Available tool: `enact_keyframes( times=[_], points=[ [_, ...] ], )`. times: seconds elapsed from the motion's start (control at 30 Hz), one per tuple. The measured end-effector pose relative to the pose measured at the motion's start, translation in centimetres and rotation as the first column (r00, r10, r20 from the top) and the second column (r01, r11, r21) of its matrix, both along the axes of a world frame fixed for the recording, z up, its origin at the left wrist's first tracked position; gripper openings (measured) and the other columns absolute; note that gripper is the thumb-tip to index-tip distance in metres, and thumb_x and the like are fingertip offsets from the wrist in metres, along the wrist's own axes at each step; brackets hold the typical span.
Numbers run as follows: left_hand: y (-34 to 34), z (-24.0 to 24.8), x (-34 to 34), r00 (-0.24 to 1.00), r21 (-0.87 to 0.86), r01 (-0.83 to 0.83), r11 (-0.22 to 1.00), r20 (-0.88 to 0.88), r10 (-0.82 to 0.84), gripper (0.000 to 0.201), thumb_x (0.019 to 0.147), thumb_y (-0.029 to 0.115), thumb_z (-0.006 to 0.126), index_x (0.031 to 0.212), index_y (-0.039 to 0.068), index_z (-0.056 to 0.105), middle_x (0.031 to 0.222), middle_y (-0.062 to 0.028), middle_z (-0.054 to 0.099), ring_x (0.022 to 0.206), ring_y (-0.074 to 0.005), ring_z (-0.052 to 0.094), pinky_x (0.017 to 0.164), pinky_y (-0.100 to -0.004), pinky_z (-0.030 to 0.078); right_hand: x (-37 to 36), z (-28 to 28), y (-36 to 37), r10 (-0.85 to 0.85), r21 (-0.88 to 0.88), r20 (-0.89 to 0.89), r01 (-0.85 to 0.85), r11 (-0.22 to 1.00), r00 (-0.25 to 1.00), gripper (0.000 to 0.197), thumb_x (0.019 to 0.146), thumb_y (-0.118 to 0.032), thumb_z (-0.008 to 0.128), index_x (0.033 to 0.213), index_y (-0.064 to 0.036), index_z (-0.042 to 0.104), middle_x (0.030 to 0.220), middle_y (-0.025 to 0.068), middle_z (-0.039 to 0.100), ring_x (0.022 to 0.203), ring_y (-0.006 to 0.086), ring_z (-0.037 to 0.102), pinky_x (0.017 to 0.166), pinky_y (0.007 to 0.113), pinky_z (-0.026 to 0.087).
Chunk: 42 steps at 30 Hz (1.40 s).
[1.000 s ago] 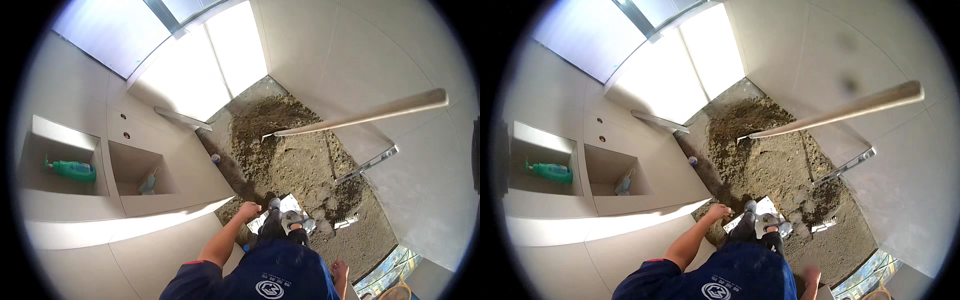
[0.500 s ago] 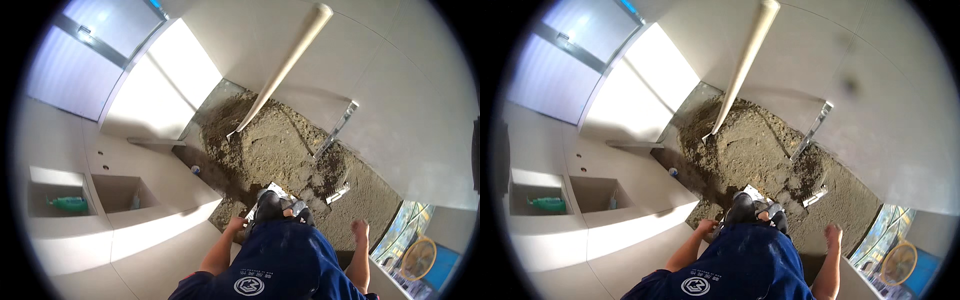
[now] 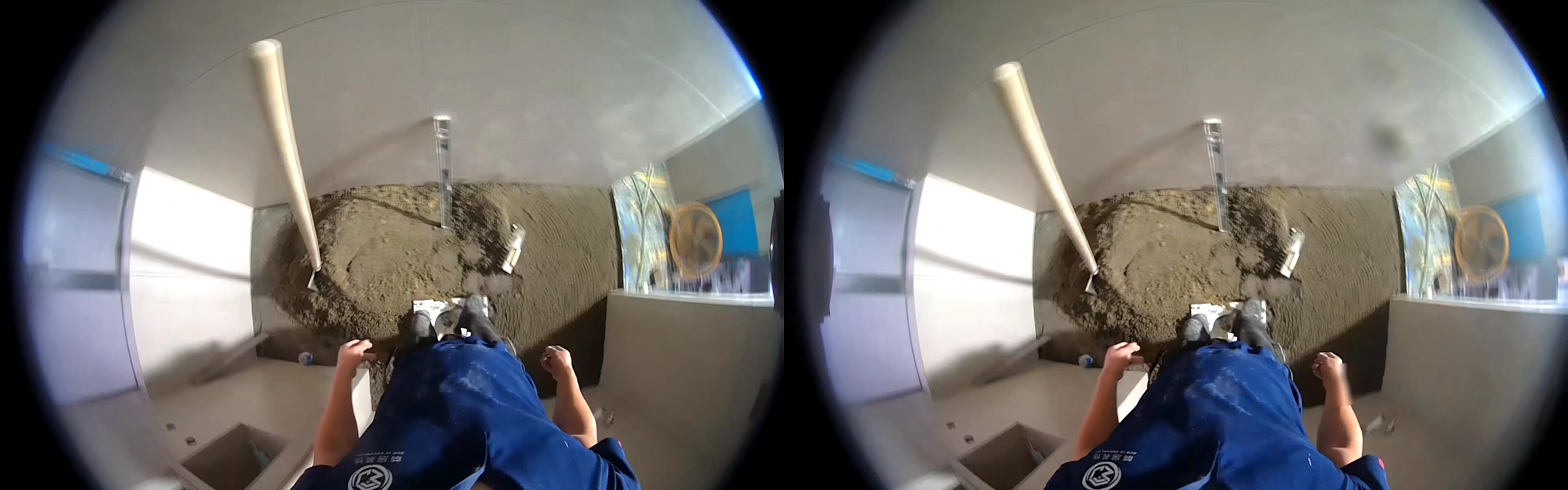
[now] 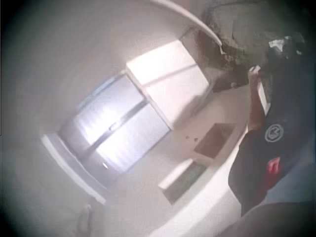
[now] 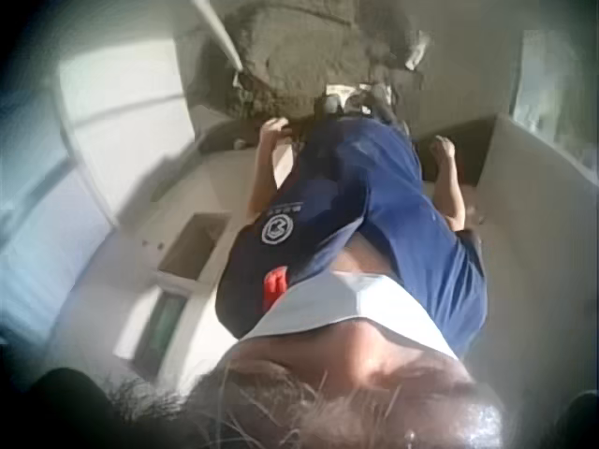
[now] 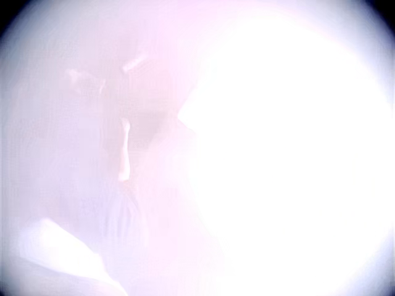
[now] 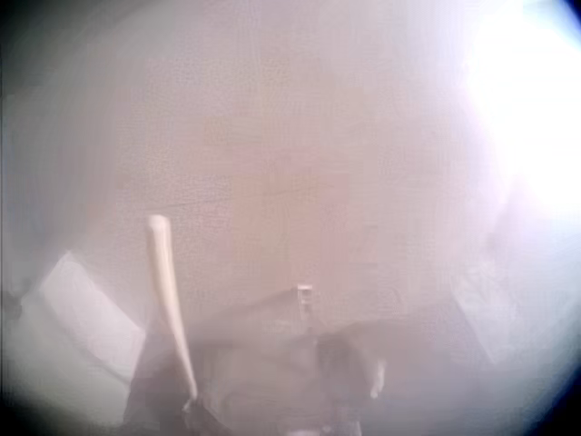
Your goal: The person prepares the floor surface by spreading cement with a trowel. They then receive a large white tile from a coworker and place it onto the prepared area. The person uses a rubber mallet to tap the tile into position and a spirit level to check for alignment and flatness.
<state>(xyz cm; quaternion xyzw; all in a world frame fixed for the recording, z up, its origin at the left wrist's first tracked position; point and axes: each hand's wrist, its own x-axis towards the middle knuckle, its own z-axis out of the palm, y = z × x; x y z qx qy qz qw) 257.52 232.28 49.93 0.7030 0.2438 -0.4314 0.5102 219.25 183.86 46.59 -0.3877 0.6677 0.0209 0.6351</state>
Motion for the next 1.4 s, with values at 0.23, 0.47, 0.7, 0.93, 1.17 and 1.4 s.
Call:
enact_keyframes(
  times=[0.23, 0.47, 0.7, 0.93, 1.17, 1.4],
  points=[
    [5.3, -3.7, 3.3, 0.843, 0.048, 0.538, 0.841, -0.049, -0.536, 0.007, 0.084, 0.009, 0.067, 0.083, 0.003, 0.070, 0.073, -0.0033, 0.065, 0.063, -0.0167, 0.062, 0.059, -0.0324, 0.050, -4.3, 3.2, 12.0, -0.250, -0.021, 0.029, 0.250, 0.968, 0.968, 0.012, 0.092, -0.015, 0.062, 0.101, -0.0067, 0.063, 0.082, 0.0049, 0.064, 0.071, 0.0168, 0.065, 0.059, 0.027, 0.052],
    [-4.3, -4.6, 6.4, 0.793, 0.114, 0.606, 0.787, -0.154, -0.589, 0.020, 0.077, -0.002, 0.057, 0.093, 0.001, 0.070, 0.076, -0.0057, 0.068, 0.068, -0.0233, 0.073, 0.046, -0.0273, 0.044, -9.3, 5.2, 20.1, -0.417, 0.034, -0.037, 0.418, 0.908, 0.908, 0.014, 0.096, -0.017, 0.059, 0.103, -0.0044, 0.062, 0.080, 0.0060, 0.064, 0.066, 0.0169, 0.064, 0.057, 0.030, 0.053],
    [-16.1, -0.8, 6.1, 0.829, -0.101, 0.556, 0.825, -0.001, -0.559, 0.008, 0.089, 0.004, 0.064, 0.095, -0.001, 0.066, 0.080, -0.0042, 0.066, 0.068, -0.0213, 0.071, 0.061, -0.0297, 0.056, -11.1, 2.8, 17.9, -0.462, 0.127, -0.093, 0.471, 0.873, 0.882, 0.009, 0.095, -0.008, 0.052, 0.095, -0.0048, 0.060, 0.074, 0.0050, 0.060, 0.058, 0.0172, 0.060, 0.047, 0.029, 0.047],
    [-17.6, -2.9, 4.4, 0.785, 0.063, 0.617, 0.785, -0.112, -0.609, 0.011, 0.088, 0.008, 0.064, 0.095, 0.001, 0.069, 0.083, -0.0069, 0.070, 0.068, -0.0218, 0.073, 0.048, -0.0278, 0.044, -8.5, -0.4, 1.7, -0.464, -0.015, 0.217, 0.478, 0.878, 0.859, 0.009, 0.093, -0.009, 0.055, 0.097, -0.0036, 0.060, 0.078, 0.0034, 0.060, 0.065, 0.0149, 0.061, 0.055, 0.027, 0.050],
    [-22.9, -1.1, 3.1, 0.804, 0.134, 0.593, 0.794, -0.150, -0.575, 0.018, 0.091, 0.015, 0.064, 0.103, 0.001, 0.068, 0.088, -0.0075, 0.070, 0.071, -0.0232, 0.071, 0.059, -0.0309, 0.049, -6.9, 4.5, -7.7, -0.405, -0.095, 0.174, 0.425, 0.900, 0.898, 0.019, 0.096, -0.020, 0.061, 0.110, -0.0076, 0.062, 0.088, 0.0013, 0.064, 0.075, 0.0116, 0.064, 0.072, 0.027, 0.053],
    [-30.3, 1.6, 3.7, 0.788, 0.041, 0.616, 0.787, -0.043, -0.614, 0.018, 0.095, 0.012, 0.059, 0.102, -0.003, 0.067, 0.092, -0.0060, 0.068, 0.076, -0.0205, 0.072, 0.068, -0.0302, 0.055, -12.3, -0.1, -4.1, -0.499, 0.035, -0.003, 0.499, 0.866, 0.866, 0.008, 0.096, -0.013, 0.057, 0.102, -0.0070, 0.061, 0.079, 0.0021, 0.061, 0.066, 0.0124, 0.061, 0.059, 0.025, 0.050]
  ],
)
